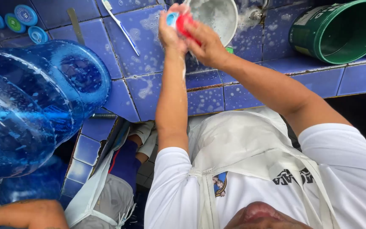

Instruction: Washing and scrubbing blue plastic bottle caps in a bowl of soapy water using a brush and toothbrush.

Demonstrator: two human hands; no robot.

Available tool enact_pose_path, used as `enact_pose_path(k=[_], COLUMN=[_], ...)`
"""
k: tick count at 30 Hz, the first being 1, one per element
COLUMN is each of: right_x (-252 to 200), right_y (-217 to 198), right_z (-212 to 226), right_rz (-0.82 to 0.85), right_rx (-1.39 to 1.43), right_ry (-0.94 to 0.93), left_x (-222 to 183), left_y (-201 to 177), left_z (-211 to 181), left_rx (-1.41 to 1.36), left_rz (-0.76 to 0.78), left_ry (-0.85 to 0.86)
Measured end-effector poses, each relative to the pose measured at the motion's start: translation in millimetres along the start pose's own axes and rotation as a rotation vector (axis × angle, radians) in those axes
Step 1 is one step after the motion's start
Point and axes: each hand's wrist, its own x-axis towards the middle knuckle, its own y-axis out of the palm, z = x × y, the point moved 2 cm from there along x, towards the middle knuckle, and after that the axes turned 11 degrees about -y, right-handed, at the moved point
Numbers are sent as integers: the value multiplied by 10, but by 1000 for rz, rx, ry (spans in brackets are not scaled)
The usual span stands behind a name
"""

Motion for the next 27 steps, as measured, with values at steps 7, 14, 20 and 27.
enact_pose_path(k=[7, 14, 20, 27], right_x=[-77, -145, -524, -1241], right_y=[-331, -1106, -837, -1506], right_z=[102, -200, -406, -103], right_rz=[-69, -232, -230, -390], right_rx=[120, -160, -222, 418], right_ry=[285, 224, 109, 765], left_x=[341, -597, -324, 323], left_y=[-115, 535, 527, 968], left_z=[493, 487, 1333, 1879], left_rx=[49, 362, 207, 521], left_rz=[-41, -8, -97, 68], left_ry=[-78, -55, -133, 5])
